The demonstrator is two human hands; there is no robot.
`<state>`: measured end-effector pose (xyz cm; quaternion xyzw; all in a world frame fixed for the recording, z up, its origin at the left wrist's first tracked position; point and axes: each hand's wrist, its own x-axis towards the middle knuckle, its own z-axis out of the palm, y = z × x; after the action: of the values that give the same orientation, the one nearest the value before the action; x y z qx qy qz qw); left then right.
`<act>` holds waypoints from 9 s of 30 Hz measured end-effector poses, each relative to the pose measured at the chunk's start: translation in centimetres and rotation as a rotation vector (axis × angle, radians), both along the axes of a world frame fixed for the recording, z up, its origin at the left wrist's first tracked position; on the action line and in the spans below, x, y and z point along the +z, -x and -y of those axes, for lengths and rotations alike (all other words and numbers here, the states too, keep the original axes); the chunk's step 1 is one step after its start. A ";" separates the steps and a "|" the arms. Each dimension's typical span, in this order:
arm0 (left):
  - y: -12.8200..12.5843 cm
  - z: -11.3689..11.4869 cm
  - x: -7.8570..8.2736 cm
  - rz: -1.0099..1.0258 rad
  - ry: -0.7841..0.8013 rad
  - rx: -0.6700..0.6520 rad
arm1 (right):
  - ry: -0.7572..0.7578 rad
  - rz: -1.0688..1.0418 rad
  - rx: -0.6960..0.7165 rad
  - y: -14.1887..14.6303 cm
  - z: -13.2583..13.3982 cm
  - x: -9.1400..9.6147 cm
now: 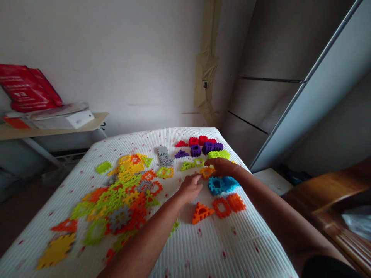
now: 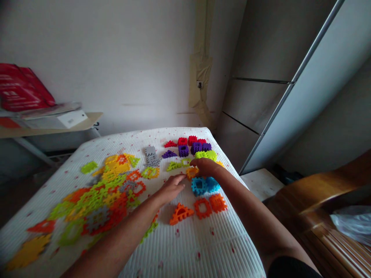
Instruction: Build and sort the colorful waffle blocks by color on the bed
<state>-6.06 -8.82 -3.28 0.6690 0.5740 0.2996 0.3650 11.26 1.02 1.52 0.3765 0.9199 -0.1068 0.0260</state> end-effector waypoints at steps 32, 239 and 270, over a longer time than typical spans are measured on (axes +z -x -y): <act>9.0 0.8 1.3 -0.994 -0.280 0.180 | -0.080 -0.719 0.011 -1.3 6.7 9.4; 11.8 -1.2 0.8 -1.006 -0.091 0.345 | -0.256 -0.469 0.750 10.0 20.3 -8.2; 12.6 -1.4 1.9 -1.016 -0.093 0.344 | -0.281 -0.470 0.764 10.1 20.1 -8.8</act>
<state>-18.68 -7.42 -1.41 0.6414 0.7657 0.0191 -0.0431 1.12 -19.07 -7.29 -0.0237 0.9790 -0.0465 -0.1970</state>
